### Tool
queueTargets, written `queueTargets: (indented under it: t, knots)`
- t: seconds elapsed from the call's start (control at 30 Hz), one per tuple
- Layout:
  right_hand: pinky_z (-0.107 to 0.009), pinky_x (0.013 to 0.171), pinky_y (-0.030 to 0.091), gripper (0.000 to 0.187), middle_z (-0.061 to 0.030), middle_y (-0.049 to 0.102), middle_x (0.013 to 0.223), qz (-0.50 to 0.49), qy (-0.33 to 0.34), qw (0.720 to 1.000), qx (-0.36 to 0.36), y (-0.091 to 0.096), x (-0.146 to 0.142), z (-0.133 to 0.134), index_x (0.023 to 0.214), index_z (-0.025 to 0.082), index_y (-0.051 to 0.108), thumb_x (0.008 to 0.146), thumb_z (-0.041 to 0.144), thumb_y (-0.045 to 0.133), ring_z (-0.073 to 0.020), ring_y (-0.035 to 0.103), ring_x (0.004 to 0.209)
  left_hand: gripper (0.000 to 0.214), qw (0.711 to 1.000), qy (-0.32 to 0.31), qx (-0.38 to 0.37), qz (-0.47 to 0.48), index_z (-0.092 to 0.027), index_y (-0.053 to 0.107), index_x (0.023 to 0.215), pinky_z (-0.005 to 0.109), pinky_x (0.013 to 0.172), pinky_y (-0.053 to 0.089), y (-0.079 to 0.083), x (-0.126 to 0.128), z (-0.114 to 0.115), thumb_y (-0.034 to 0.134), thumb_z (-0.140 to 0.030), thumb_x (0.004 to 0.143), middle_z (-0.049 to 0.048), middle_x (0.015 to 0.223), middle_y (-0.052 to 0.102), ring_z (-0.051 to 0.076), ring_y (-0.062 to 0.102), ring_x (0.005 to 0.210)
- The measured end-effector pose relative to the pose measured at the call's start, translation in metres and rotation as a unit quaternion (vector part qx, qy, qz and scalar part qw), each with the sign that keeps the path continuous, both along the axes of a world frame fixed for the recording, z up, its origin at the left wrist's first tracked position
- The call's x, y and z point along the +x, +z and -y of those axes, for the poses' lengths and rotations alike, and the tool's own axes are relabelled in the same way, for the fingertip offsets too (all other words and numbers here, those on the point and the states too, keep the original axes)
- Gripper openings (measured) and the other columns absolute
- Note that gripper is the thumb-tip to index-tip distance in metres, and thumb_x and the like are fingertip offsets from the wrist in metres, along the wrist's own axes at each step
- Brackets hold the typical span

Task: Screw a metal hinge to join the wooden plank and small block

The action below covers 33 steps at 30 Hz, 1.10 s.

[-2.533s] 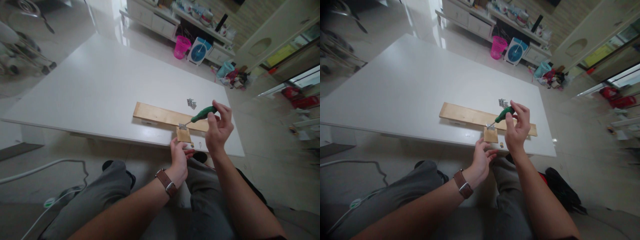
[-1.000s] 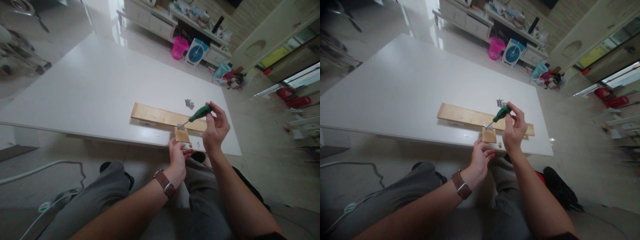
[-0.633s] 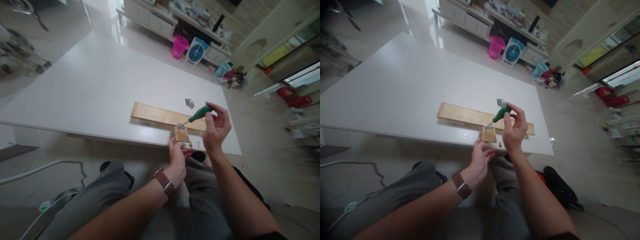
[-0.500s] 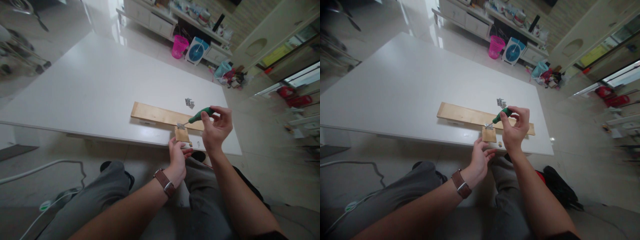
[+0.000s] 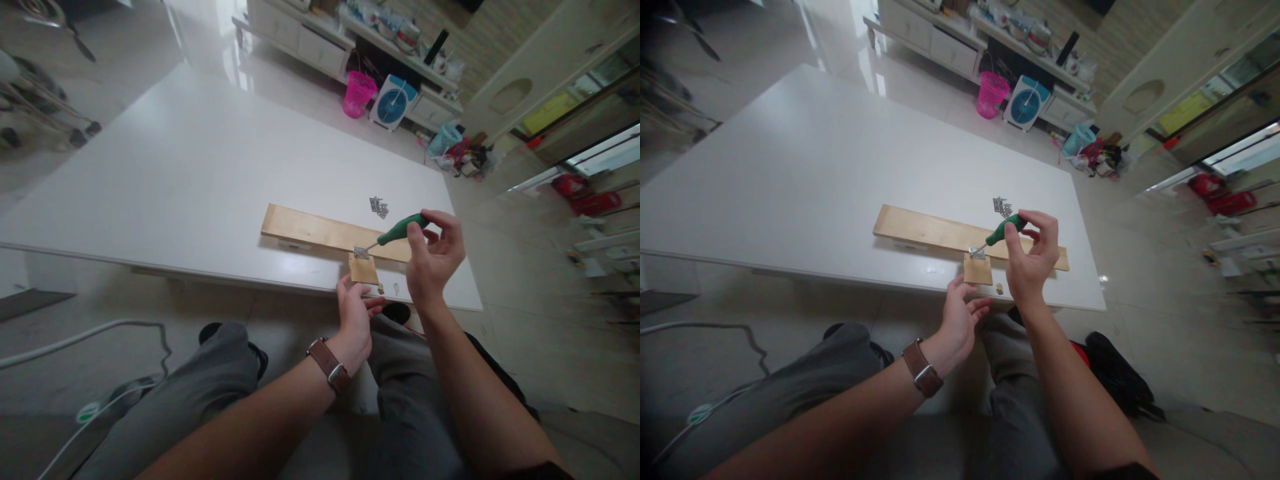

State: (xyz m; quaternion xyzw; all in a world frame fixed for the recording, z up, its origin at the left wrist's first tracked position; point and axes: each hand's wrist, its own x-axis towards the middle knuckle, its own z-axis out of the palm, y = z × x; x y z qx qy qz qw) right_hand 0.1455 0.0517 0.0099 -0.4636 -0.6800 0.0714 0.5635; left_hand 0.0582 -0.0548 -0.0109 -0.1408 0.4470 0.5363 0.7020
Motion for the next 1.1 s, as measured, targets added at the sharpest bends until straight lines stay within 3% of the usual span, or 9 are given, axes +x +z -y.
queueTargets:
  t: [0.1, 0.27, 0.43, 0.6, 0.8, 1.0, 1.1]
  knots:
    - [-0.038, 0.087, 0.06, 0.025, -0.004, 0.073, 0.116, -0.013, 0.027, 1.0, -0.009, 0.0006, -0.0005, 0.0003, 0.12, 0.027, 0.072, 0.096, 0.035, 0.068, -0.0211, 0.073, 0.11, 0.055, 1.0, -0.001, 0.0, -0.001, -0.023, 0.049, 0.138, 0.023, 0.061, 0.05, 0.0, 0.0, 0.0002, 0.058, -0.013, 0.084, 0.0027, 0.093, 0.072, 0.013, 0.069, 0.062]
    - [-0.035, 0.081, 0.058, 0.024, -0.0018, 0.067, 0.108, 0.002, -0.023, 1.0, 0.012, 0.0013, 0.0, 0.0001, 0.106, 0.027, 0.075, 0.087, 0.039, 0.082, -0.0186, 0.07, 0.099, 0.059, 1.0, 0.001, 0.003, 0.003, -0.023, 0.049, 0.139, 0.023, 0.061, 0.05, -0.0006, 0.0001, 0.0008, 0.06, -0.014, 0.081, 0.0029, 0.093, 0.072, 0.014, 0.069, 0.063]
    - [-0.041, 0.092, 0.061, 0.031, -0.0059, 0.072, 0.124, 0.007, 0.033, 0.999, -0.015, -0.0026, 0.0041, -0.0017, 0.129, 0.029, 0.073, 0.101, 0.035, 0.062, -0.0228, 0.071, 0.117, 0.058, 1.0, -0.002, 0.004, 0.0, -0.023, 0.049, 0.138, 0.023, 0.061, 0.049, -0.0009, 0.0004, 0.0006, 0.059, -0.015, 0.081, 0.0029, 0.093, 0.072, 0.014, 0.069, 0.063]
    - [-0.034, 0.085, 0.06, 0.025, -0.0019, 0.064, 0.109, 0.014, -0.01, 1.0, 0.001, -0.0018, 0.0046, -0.0012, 0.111, 0.028, 0.076, 0.09, 0.041, 0.082, -0.0179, 0.069, 0.101, 0.059, 1.0, 0.001, 0.002, 0.0, -0.022, 0.048, 0.14, 0.022, 0.06, 0.049, -0.0004, -0.0002, 0.0002, 0.058, -0.013, 0.083, 0.0027, 0.092, 0.072, 0.013, 0.069, 0.062]
    - [-0.043, 0.093, 0.062, 0.034, -0.0067, 0.072, 0.126, 0.017, 0.03, 0.999, -0.021, -0.0014, 0.003, -0.0008, 0.132, 0.029, 0.072, 0.103, 0.037, 0.058, -0.0233, 0.071, 0.12, 0.057, 1.0, 0.0, 0.006, -0.002, -0.023, 0.05, 0.137, 0.023, 0.06, 0.05, -0.0009, 0.0001, 0.0009, 0.06, -0.014, 0.081, 0.0029, 0.095, 0.072, 0.013, 0.068, 0.062]
    - [-0.035, 0.082, 0.059, 0.027, -0.0018, 0.067, 0.111, 0.011, -0.011, 1.0, 0.003, -0.0002, 0.0019, -0.0004, 0.114, 0.029, 0.079, 0.089, 0.039, 0.082, -0.0182, 0.07, 0.101, 0.059, 1.0, 0.001, 0.0, 0.005, -0.022, 0.049, 0.139, 0.023, 0.059, 0.049, -0.0013, 0.0001, 0.0003, 0.059, -0.013, 0.082, 0.0032, 0.094, 0.072, 0.014, 0.069, 0.063]
    - [-0.038, 0.088, 0.061, 0.029, -0.0055, 0.071, 0.12, 0.011, 0.019, 1.0, -0.007, 0.0008, 0.0013, 0.0, 0.125, 0.029, 0.077, 0.099, 0.039, 0.067, -0.0212, 0.071, 0.112, 0.055, 1.0, -0.002, 0.002, 0.001, -0.022, 0.05, 0.137, 0.023, 0.059, 0.049, -0.0006, 0.0, -0.0002, 0.058, -0.013, 0.083, 0.0033, 0.093, 0.072, 0.014, 0.068, 0.062]
